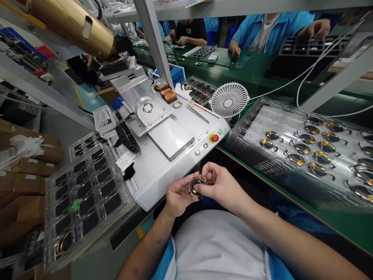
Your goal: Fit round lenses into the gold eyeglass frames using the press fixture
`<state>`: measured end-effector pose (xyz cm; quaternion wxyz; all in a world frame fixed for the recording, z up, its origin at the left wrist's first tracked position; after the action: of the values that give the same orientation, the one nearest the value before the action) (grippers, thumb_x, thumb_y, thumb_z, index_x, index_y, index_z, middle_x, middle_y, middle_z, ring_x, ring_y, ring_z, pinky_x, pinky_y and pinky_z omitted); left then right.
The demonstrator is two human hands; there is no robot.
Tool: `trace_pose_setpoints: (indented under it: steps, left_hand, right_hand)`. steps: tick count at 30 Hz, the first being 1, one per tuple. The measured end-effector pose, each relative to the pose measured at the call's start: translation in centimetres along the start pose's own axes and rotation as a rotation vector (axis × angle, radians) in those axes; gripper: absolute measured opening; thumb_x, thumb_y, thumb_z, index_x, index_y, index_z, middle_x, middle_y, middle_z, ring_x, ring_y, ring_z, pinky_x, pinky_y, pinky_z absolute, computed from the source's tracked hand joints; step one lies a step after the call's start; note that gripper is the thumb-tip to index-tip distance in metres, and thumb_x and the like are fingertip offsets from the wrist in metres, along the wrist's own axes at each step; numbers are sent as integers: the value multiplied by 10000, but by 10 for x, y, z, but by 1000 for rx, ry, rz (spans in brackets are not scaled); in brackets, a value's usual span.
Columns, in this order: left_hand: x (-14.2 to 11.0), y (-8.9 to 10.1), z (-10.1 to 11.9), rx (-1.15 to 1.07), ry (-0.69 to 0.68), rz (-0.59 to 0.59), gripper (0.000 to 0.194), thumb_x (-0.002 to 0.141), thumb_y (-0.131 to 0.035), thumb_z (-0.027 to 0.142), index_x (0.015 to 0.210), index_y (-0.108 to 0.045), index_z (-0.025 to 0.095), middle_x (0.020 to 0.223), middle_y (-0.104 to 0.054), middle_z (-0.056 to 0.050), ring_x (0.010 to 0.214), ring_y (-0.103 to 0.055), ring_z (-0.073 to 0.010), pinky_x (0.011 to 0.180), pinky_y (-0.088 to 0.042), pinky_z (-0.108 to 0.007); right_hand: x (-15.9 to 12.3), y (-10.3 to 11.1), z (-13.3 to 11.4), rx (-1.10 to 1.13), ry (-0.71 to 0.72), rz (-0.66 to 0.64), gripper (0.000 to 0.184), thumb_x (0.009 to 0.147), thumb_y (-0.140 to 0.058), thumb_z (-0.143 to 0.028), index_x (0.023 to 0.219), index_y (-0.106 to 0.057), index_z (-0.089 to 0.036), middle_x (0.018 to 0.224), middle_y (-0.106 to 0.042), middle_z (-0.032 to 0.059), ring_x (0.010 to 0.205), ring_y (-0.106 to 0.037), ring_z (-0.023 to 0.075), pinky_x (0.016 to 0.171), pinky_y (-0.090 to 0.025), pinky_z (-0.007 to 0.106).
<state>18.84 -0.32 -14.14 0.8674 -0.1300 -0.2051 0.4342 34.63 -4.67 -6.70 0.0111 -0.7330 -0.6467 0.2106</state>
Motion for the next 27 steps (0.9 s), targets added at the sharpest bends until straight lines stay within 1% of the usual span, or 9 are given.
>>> trace_pose_setpoints:
  steps: [3, 6, 11, 15, 19, 21, 23, 25, 27]
  left_hand:
    - [0, 1, 0, 24, 7, 26, 487, 760, -904, 257, 1218, -762, 339, 1282, -768, -72, 1121, -765, -277, 978, -631, -427]
    - [-1, 2, -1, 43, 6, 50, 495, 744, -915, 269, 1212, -768, 332, 1248, -784, -81, 1091, -775, -283, 964, -636, -435]
    - [-1, 1, -1, 39, -15, 56, 496, 736, -919, 245, 1203, -772, 325, 1238, -785, -80, 1060, -787, -273, 925, -656, -402]
    - [0, 0, -1, 45, -54, 32, 497, 762, -899, 213, 1224, -759, 332, 1269, -763, -91, 1084, -778, -271, 943, -652, -383]
    - [-3, 0, -3, 74, -66, 73, 493, 769, -897, 245, 1230, -754, 344, 1259, -765, -84, 1080, -778, -267, 919, -660, -355]
    - [-4, 0, -5, 90, -78, 104, 491, 756, -906, 273, 1220, -760, 342, 1239, -775, -82, 1059, -785, -271, 909, -666, -359]
    - [-6, 1, -5, 117, -102, 130, 494, 744, -914, 280, 1212, -765, 338, 1221, -782, -83, 1050, -788, -275, 910, -666, -363]
    - [-6, 1, -5, 166, -127, 130, 506, 736, -918, 262, 1211, -765, 339, 1217, -784, -83, 1062, -784, -281, 925, -661, -373]
    - [-5, 1, -5, 223, -148, 101, 525, 740, -913, 234, 1227, -755, 348, 1226, -781, -85, 1075, -779, -285, 949, -652, -395]
  right_hand:
    - [0, -1, 0, 11, -10, -15, 350, 612, -762, -192, 788, -460, -223, 624, -586, -70, 545, -517, 99, 518, -407, 221]
    - [0, -2, 1, 22, -11, -19, 343, 617, -751, -196, 797, -461, -223, 646, -600, -65, 559, -532, 102, 524, -417, 223]
    - [1, -2, 2, 26, -9, -26, 328, 618, -740, -204, 798, -466, -219, 652, -608, -66, 547, -519, 92, 511, -408, 217]
    - [2, -2, 5, 7, -23, -23, 332, 624, -743, -187, 813, -471, -215, 660, -628, -61, 554, -543, 98, 522, -433, 222]
    - [5, -2, 10, 60, -32, -33, 367, 640, -785, -199, 824, -468, -213, 646, -640, -61, 548, -564, 96, 522, -453, 213]
    - [6, 0, 12, 82, -57, -47, 425, 637, -843, -251, 829, -467, -212, 630, -644, -61, 534, -581, 100, 514, -475, 211]
    - [8, 4, 15, 34, -106, -60, 481, 626, -902, -340, 843, -495, -204, 622, -656, -50, 524, -602, 111, 486, -493, 208]
    - [8, 9, 20, -41, -159, -86, 511, 625, -927, -452, 818, -534, -188, 601, -663, -27, 510, -610, 118, 443, -490, 195]
    - [9, 13, 25, -53, -186, -107, 548, 616, -928, -545, 740, -538, -180, 555, -649, -14, 473, -592, 111, 407, -481, 183]
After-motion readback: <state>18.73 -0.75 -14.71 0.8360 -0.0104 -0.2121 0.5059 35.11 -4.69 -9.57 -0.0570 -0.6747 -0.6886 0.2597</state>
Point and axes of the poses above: each hand's wrist, its own x-axis towards the middle knuckle, its own y-axis out of the back of the hand, z = x × y, the point moved 1 cm from there along x, towards the middle knuckle
